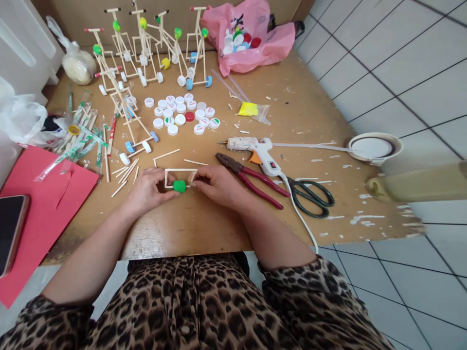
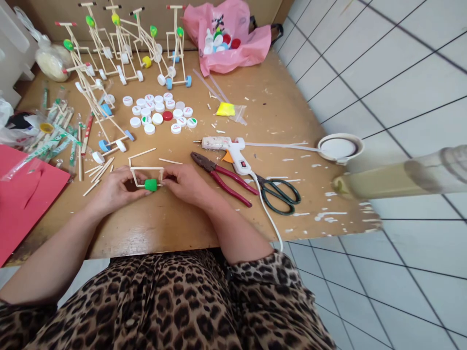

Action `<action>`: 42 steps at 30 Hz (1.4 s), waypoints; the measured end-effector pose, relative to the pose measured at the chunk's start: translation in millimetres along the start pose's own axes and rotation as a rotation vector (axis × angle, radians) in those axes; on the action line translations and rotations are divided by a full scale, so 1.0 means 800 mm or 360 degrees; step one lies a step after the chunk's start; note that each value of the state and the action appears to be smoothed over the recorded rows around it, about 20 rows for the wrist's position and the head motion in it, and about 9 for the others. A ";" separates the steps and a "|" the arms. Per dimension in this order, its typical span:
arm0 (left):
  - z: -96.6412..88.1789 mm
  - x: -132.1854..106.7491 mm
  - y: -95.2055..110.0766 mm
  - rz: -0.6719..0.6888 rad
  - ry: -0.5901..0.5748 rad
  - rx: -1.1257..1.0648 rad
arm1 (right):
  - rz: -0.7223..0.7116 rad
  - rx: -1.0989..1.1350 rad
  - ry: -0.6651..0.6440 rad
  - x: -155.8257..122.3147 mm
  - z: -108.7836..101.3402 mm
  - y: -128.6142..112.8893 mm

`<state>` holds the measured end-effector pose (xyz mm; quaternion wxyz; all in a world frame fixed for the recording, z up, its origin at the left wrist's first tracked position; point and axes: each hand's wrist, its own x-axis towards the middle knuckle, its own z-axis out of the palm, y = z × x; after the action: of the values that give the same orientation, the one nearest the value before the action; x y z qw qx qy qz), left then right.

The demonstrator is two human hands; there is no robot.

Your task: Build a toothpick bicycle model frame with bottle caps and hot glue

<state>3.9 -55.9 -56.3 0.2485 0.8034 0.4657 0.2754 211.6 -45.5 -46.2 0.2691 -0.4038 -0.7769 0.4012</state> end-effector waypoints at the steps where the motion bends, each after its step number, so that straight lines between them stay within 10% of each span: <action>1: 0.000 0.000 0.000 0.0004 0.0006 0.0000 | 0.0005 -0.0001 -0.0001 0.000 0.000 0.000; 42: 0.002 -0.002 -0.002 0.0013 0.0047 0.0004 | -0.0048 -0.0043 0.0007 0.001 0.000 0.002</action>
<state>3.8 -56.8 -59.0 0.2394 0.8014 0.4665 0.2878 212.3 -44.4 -47.3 0.2714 -0.3966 -0.7876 0.3857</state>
